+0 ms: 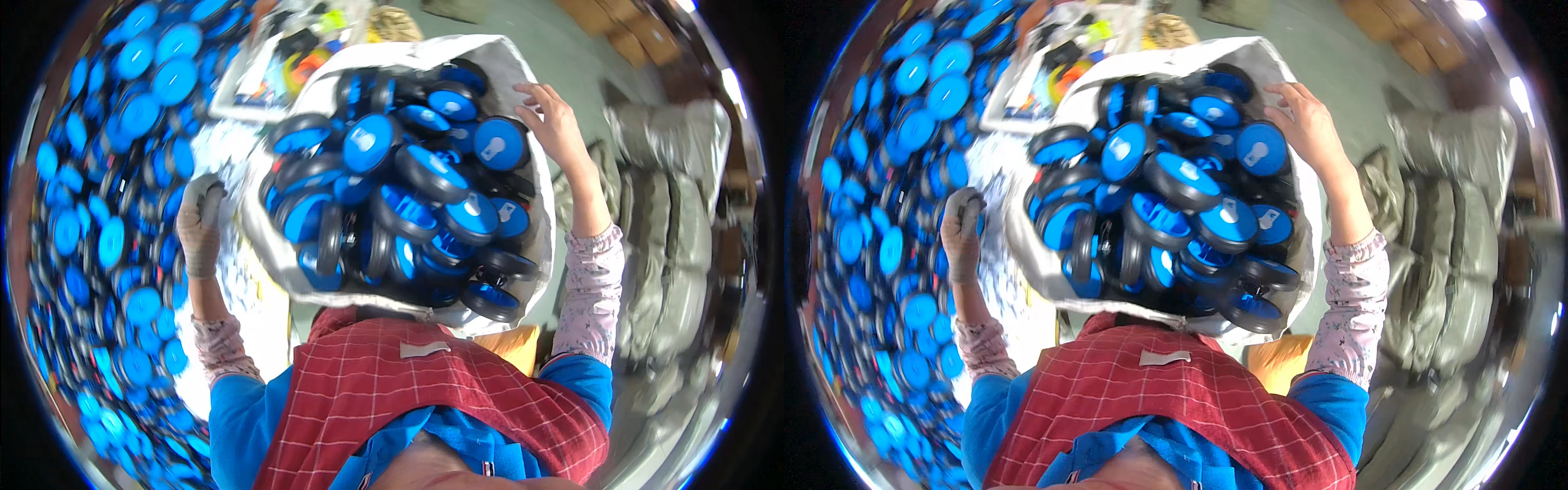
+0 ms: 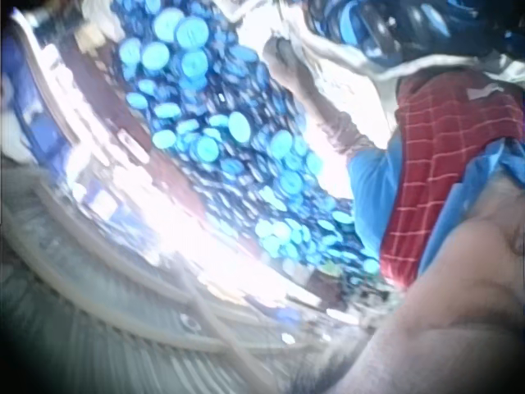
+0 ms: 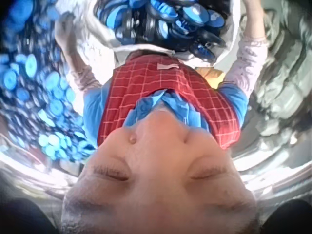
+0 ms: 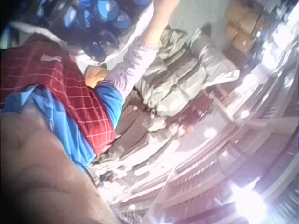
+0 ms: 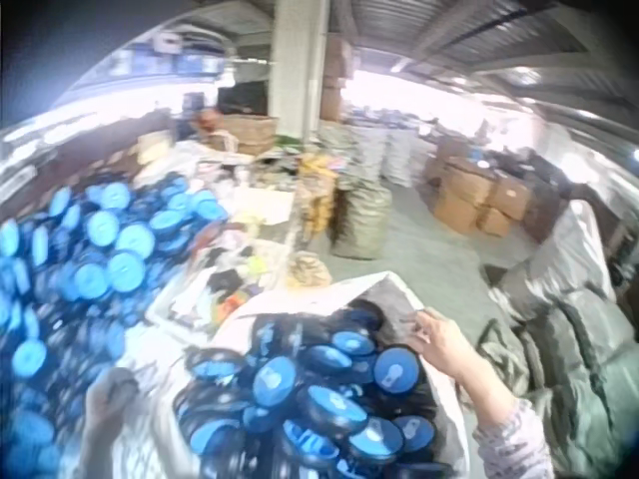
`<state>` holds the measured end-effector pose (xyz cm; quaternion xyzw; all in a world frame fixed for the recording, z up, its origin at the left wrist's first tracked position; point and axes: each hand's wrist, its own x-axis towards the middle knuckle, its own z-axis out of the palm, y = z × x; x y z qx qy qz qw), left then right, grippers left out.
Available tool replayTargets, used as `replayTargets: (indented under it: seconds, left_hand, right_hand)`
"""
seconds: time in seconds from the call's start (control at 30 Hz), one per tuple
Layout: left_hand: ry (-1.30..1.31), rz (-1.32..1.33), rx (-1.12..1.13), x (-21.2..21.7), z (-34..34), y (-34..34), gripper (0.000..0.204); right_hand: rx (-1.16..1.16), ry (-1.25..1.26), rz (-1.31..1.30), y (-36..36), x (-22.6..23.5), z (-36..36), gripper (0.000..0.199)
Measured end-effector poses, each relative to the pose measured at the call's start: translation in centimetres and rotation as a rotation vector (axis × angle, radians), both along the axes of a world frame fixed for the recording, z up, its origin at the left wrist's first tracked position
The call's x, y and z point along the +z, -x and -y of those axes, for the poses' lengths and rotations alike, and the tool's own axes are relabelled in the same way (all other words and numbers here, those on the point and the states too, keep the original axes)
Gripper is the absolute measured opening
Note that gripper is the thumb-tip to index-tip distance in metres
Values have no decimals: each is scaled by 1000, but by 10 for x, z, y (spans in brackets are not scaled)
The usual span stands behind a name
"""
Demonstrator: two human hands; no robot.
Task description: The person assembles small blue and black circular objects by hand, placing white plastic pieces into the center of each unit. They repeatedly pick up units, insert pieces, and place finished units into a large white sack. The workspace is cluttered with many similar units and loose parts.
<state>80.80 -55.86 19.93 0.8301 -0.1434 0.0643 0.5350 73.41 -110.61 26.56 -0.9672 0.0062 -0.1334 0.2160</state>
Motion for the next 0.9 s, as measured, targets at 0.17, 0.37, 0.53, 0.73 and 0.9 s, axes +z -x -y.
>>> replayTargets:
  seconds: [0.17,0.37,0.53,0.73,0.9]
  left_hand:
    - [292,-108,489,-43,-89,231,19]
    - [-286,-490,548,-52,-93,480,30]
    - [-530,-850,644,-64,-98,606,42]
    - [-399,-900,867,-87,-165,711,45]
    - [-403,-1100,949,-104,-259,808,45]
  right_hand:
    - [472,-44,-128,-10,5,-120,30]
    - [1070,62,-246,31,5,-330,35]
    - [1549,80,-248,96,-40,-498,35]
    - [1769,142,-609,232,-136,-709,29]
    - [1494,-215,-415,296,-292,-865,34]
